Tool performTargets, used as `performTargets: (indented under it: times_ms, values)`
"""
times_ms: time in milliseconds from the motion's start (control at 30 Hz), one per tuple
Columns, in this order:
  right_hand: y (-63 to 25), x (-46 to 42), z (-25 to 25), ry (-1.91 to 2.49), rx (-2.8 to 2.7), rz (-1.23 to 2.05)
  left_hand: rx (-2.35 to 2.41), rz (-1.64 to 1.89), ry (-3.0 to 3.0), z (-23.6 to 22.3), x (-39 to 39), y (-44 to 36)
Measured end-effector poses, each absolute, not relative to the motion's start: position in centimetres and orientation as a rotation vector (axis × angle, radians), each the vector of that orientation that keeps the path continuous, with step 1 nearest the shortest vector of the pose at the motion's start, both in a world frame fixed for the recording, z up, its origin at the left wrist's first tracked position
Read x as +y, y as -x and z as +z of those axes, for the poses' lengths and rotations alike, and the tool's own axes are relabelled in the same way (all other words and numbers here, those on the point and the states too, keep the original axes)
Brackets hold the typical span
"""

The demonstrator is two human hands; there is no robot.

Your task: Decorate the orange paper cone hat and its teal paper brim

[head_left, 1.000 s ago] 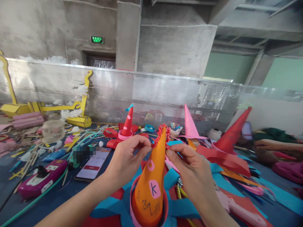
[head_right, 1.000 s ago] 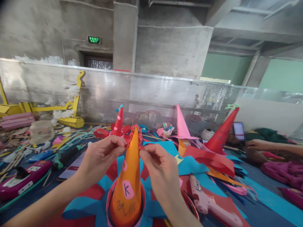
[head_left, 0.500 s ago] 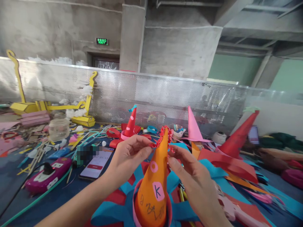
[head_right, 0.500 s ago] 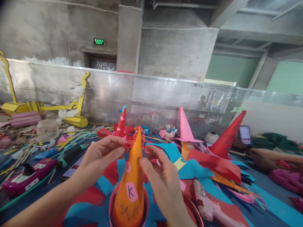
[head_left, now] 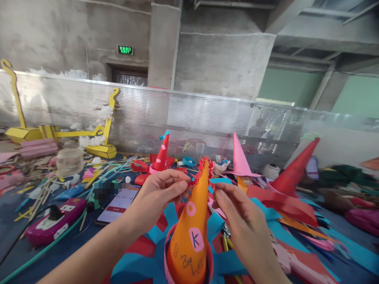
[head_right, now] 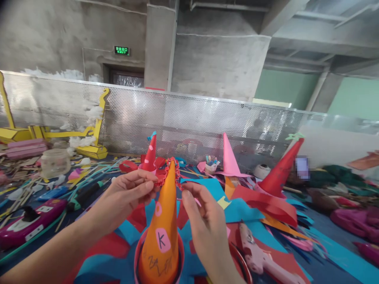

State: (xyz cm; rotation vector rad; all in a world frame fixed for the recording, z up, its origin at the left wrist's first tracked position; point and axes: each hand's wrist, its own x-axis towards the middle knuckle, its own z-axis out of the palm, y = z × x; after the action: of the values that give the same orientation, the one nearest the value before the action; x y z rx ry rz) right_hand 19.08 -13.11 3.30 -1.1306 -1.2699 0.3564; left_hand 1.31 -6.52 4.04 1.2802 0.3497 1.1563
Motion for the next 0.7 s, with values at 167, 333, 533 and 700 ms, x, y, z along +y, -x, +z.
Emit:
performTargets:
  times_ms: [167,333,533,700]
  values:
    - [-19.1,-12.9,3.4,1.111,-1.247,0.387,0.265,1.028,-1.18,3.9,-6.1,-1.2]
    - [-19.4,-12.9,3.5,1.13,-1.254,0.403,0.243,0.972,-1.128,3.9,-5.7,-1.1]
    - [-19.3,-13.0,3.6,1.155,-1.281,0.353,0.257,0.949,-1.123,4.0,-5.5,-1.2]
    - [-19.2,-12.9,3.6,1.168,-1.28,0.31,0.265,0.974,-1.128,4.1,-5.5,-1.5]
